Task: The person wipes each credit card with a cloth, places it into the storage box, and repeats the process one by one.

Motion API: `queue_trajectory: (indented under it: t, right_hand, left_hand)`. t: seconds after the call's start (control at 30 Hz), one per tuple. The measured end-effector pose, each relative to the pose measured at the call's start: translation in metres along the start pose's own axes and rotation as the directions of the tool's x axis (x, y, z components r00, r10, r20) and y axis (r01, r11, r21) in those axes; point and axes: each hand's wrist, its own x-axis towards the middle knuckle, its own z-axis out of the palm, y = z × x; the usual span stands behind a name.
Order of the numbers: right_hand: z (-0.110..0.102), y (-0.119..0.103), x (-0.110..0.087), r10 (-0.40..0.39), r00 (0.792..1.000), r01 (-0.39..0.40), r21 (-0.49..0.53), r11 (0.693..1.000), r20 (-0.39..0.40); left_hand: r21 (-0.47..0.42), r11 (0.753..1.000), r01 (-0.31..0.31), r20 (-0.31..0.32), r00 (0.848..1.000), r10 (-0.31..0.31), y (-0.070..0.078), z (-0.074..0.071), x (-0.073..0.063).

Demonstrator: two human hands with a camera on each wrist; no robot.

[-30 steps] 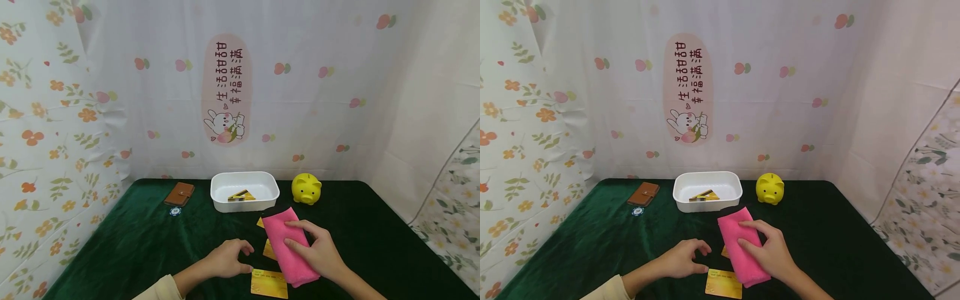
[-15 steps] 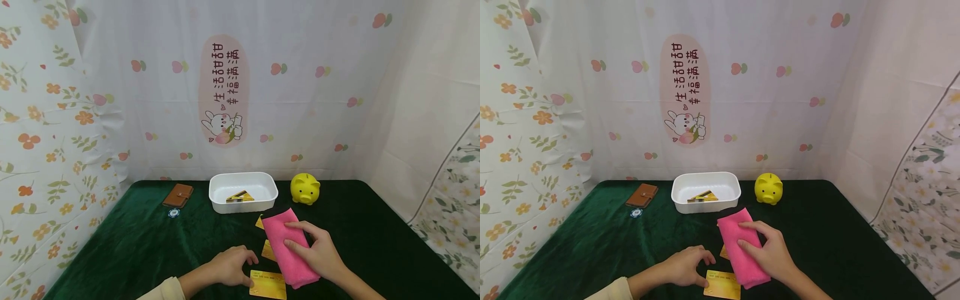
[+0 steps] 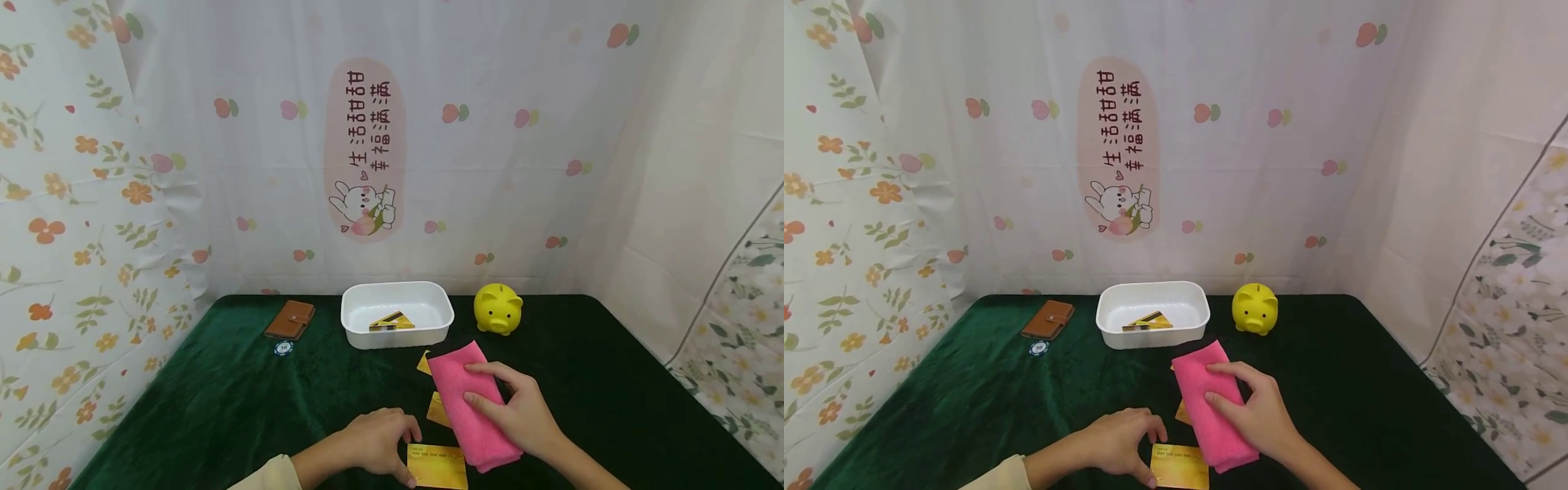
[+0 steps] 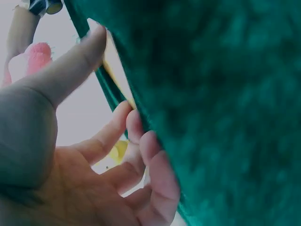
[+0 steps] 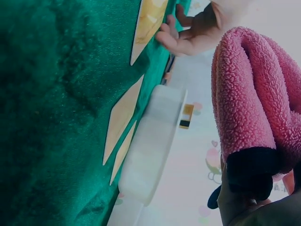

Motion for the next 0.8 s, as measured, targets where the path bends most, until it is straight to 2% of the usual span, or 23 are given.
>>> queue_trajectory:
  t: [0.13,0.27,0.3,0.4,0.47,0.5,0.53,0.63,0.7,0.8]
  right_hand:
    - [-0.001,0.000,0.000,0.015,1.000,-0.015,0.006,1.000,0.004]
    - [-0.002,0.000,0.001,0.024,1.000,-0.024,0.019,1.000,0.012]
    - [-0.002,0.000,0.001,0.027,1.000,-0.027,0.019,0.999,0.013]
    - [-0.002,-0.001,0.001,0.045,0.999,-0.045,0.031,0.998,0.021]
    - [-0.002,-0.001,0.001,0.050,0.998,-0.051,0.038,0.998,0.028]
    - [-0.002,-0.002,0.001,0.050,0.998,-0.051,0.040,0.998,0.030]
    - [-0.001,-0.002,0.001,0.050,0.998,-0.051,0.044,0.998,0.032]
    - [-0.001,-0.002,0.001,0.041,0.999,-0.042,0.045,0.998,0.034]
    - [0.000,-0.003,0.002,0.034,0.999,-0.036,0.042,0.998,0.031]
    - [0.001,-0.004,0.003,0.027,0.999,-0.028,0.040,0.999,0.026]
  left_hand:
    - [0.011,0.998,0.056,-0.048,0.997,-0.055,0.008,0.001,-0.001]
    - [-0.020,0.998,0.063,-0.035,0.997,-0.064,0.007,0.001,0.001]
    - [-0.047,0.998,0.037,-0.032,0.999,-0.038,-0.002,0.006,0.008]
    - [-0.118,0.993,0.030,-0.019,0.999,-0.033,-0.004,0.004,0.009]
    - [-0.176,0.984,-0.006,-0.020,1.000,0.002,-0.016,0.012,0.017]
    - [-0.212,0.977,-0.040,-0.030,0.999,0.034,-0.026,0.018,0.022]
    - [-0.252,0.967,-0.046,-0.032,0.999,0.039,-0.026,0.017,0.022]
    - [-0.409,0.906,-0.111,-0.042,0.994,0.103,-0.051,0.031,0.036]
    - [-0.486,0.866,-0.121,-0.057,0.993,0.107,-0.048,0.025,0.031]
    - [-0.555,0.826,-0.097,-0.074,0.995,0.067,-0.028,0.007,0.014]
